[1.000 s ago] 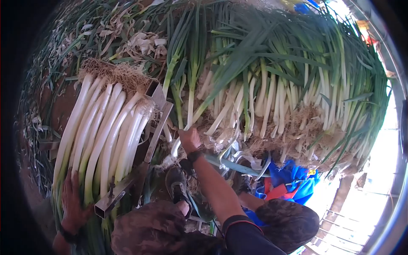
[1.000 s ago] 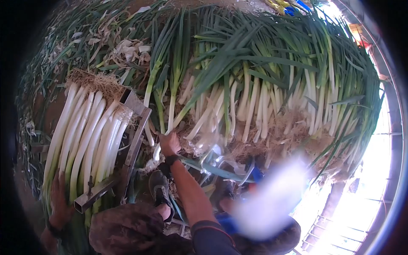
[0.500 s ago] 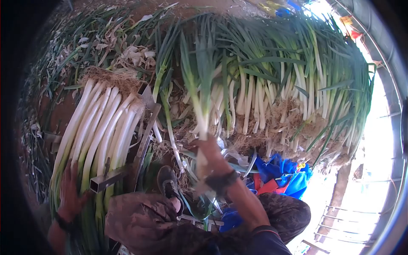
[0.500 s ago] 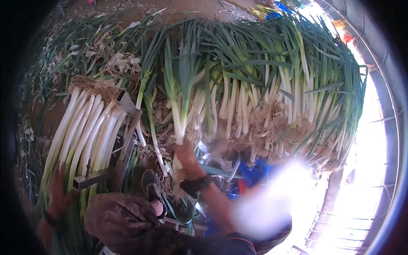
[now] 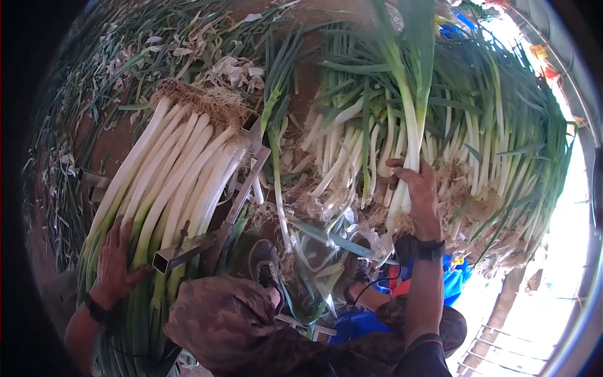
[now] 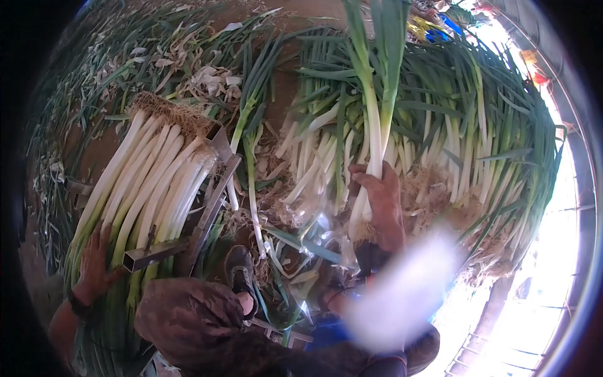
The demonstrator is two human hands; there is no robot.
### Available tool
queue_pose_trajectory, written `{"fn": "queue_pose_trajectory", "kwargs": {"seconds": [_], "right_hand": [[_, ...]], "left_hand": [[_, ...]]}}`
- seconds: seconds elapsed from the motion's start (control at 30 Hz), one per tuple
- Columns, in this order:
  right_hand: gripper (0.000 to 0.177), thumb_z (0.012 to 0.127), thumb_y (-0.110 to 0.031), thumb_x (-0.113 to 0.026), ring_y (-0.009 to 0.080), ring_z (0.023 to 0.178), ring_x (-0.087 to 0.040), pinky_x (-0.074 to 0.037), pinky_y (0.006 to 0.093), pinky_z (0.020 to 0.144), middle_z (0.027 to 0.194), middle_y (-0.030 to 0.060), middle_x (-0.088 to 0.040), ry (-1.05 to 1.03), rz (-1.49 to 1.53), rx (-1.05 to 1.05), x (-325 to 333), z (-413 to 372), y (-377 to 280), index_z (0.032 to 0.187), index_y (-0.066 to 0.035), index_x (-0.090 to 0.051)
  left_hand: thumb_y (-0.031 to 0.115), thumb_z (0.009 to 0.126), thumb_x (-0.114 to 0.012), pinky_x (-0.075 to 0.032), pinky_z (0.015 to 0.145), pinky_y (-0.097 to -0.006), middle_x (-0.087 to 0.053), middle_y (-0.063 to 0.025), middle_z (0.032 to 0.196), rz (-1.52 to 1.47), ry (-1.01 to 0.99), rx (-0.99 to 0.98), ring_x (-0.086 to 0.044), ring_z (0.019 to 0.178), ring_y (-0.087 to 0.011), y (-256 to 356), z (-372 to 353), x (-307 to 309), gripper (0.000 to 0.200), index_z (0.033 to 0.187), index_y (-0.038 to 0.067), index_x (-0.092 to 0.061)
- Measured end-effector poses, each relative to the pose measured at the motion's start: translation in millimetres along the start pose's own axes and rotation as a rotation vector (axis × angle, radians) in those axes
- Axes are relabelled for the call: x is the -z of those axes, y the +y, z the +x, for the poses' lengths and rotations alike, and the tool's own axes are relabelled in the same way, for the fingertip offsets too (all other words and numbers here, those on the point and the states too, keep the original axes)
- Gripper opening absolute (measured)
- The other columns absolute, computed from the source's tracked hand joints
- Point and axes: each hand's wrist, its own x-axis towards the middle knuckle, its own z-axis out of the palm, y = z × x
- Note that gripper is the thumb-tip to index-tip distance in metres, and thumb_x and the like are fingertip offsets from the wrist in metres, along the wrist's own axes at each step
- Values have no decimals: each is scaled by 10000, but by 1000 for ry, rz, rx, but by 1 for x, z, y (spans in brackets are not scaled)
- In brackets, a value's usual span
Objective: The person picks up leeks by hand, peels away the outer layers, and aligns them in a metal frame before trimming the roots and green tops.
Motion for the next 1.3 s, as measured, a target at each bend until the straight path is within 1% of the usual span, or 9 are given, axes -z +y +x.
{"fn": "queue_pose_trajectory", "kwargs": {"seconds": [0.27, 0.4, 0.47, 0.77, 1.0, 1.03, 1.2, 1.27, 1.3], "right_hand": [[298, 831, -50, -630, 264, 950, -692, -573, 343, 793, 1070, 172, -680, -135, 336, -131, -67, 98, 108, 1088, 92, -578], [311, 822, -62, -653, 272, 946, -682, -585, 365, 802, 1061, 180, -663, -324, 29, 233, -81, 151, 230, 1081, 74, -548], [310, 814, -72, -667, 236, 893, -663, -591, 376, 785, 1024, 160, -630, 69, 69, -207, -107, 157, 232, 1062, 42, -518], [328, 759, -198, -577, 447, 955, -621, -463, 479, 855, 966, 338, -630, 81, -774, 11, -151, 177, 211, 895, 101, -588], [94, 788, -69, -578, 288, 707, -592, -467, 396, 676, 734, 171, -590, 265, -730, -19, -155, 234, 282, 783, 24, -564], [34, 796, -4, -555, 255, 694, -587, -477, 355, 681, 696, 130, -555, 143, -923, 439, -133, 262, 354, 797, 4, -588], [175, 810, 3, -610, 246, 826, -649, -530, 331, 750, 907, 118, -651, -322, -769, 854, -98, 203, 197, 956, -67, -677], [255, 810, 29, -625, 258, 920, -656, -556, 345, 811, 1046, 116, -647, -318, 327, -473, -97, 199, 176, 1014, -114, -682], [279, 833, 57, -617, 270, 963, -655, -568, 372, 885, 1071, 133, -629, -392, -160, 269, -89, 179, 185, 1062, -98, -654]], "left_hand": [[738, 799, -498, -262, 1089, -561, -246, -254, 1538, 5, -27, 20, -331, 1344, -475, -1, 3, 2, 1027, 1518, 52, -240], [750, 816, -462, -261, 1091, -561, -252, -272, 1529, 19, -62, 25, -327, 1346, -477, -2, 4, 3, 1023, 1516, 39, -238], [753, 824, -449, -262, 1091, -559, -254, -278, 1526, 19, -80, 32, -326, 1347, -479, -5, 4, 3, 1018, 1516, 37, -237], [701, 857, -444, -248, 1078, -603, -257, -313, 1507, 29, -102, 0, -320, 1333, -515, -9, 5, 2, 959, 1527, 54, -217], [684, 867, -432, -264, 1060, -610, -268, -322, 1498, 28, -101, -16, -332, 1325, -518, -12, 5, 1, 935, 1532, 64, -211], [680, 868, -432, -266, 1057, -612, -273, -323, 1496, 26, -100, -19, -337, 1321, -519, -13, 5, 2, 932, 1531, 64, -213], [679, 862, -439, -270, 1055, -612, -284, -323, 1489, 56, -92, -30, -344, 1317, -519, -16, 3, -2, 931, 1528, 64, -225], [681, 859, -442, -271, 1056, -610, -286, -322, 1488, 65, -79, -40, -344, 1318, -517, -14, 2, -3, 932, 1527, 67, -229], [682, 858, -444, -269, 1059, -608, -286, -322, 1488, 55, -71, -38, -343, 1320, -515, -15, 2, -4, 934, 1528, 68, -228]]}}
